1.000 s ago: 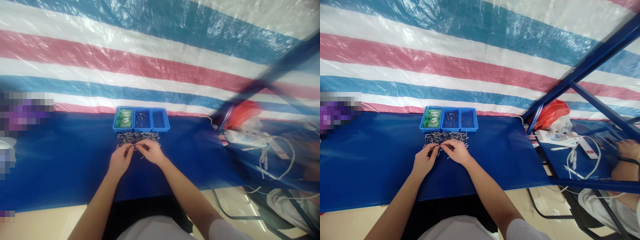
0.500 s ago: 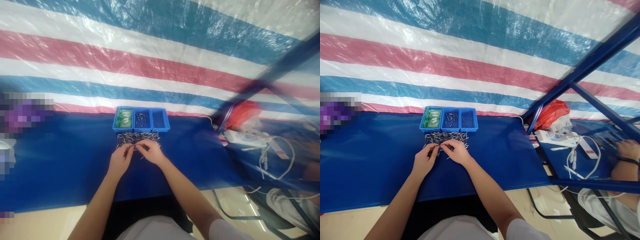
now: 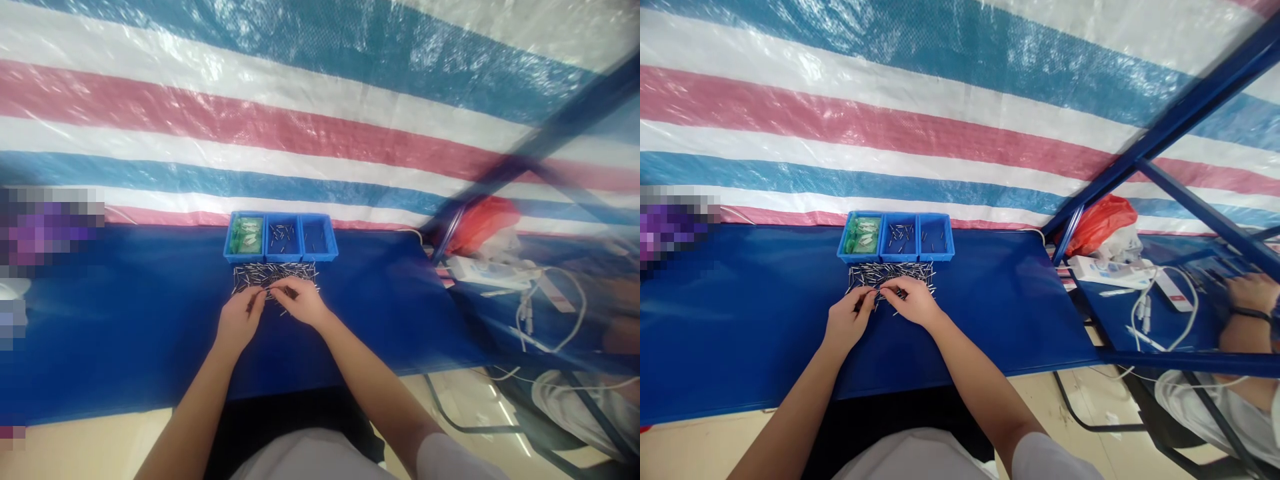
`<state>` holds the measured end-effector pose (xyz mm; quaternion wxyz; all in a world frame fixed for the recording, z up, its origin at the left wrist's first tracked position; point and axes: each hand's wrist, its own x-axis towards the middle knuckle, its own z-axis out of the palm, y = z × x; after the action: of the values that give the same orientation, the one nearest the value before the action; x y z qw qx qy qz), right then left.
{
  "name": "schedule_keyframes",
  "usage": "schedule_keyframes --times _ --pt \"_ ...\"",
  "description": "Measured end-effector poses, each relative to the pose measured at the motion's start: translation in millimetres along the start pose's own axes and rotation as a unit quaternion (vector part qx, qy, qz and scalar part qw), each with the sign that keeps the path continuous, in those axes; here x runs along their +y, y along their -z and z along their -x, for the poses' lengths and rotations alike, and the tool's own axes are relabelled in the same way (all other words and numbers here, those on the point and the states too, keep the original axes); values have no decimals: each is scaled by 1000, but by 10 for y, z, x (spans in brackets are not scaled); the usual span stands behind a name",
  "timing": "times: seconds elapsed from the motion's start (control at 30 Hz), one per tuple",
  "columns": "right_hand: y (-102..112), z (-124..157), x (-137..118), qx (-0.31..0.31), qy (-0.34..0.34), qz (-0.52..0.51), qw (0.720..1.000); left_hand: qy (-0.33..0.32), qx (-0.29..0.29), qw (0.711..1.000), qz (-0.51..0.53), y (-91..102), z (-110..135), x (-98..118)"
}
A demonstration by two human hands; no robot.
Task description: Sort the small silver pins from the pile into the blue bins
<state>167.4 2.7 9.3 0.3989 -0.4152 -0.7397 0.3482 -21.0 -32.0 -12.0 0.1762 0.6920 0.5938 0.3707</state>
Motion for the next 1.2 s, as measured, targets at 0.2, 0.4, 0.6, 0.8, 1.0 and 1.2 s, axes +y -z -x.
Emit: schedule_keyframes --times 0.2,0.4,0.6,0.8,1.0,1.2 --pt "-19 -1 -6 0 8 6 1000 -14 7 1000 10 7 2 -2" --pt "-36 10 -2 -10 10 2 1000 -15 5 1000 -6 41 -8 26" --pt "-31 3 -7 0 17 -1 1000 -22 -11 1000 -13 38 -11 20" --pt "-32 7 10 -1 24 -6 1000 -17 -16 1000 -20 31 -17 13" --pt "-46 10 9 -10 22 -3 1000 -16 -8 1000 -11 30 -17 18" --pt "-55 5 25 -8 36 6 999 -3 3 1000 15 50 -6 59"
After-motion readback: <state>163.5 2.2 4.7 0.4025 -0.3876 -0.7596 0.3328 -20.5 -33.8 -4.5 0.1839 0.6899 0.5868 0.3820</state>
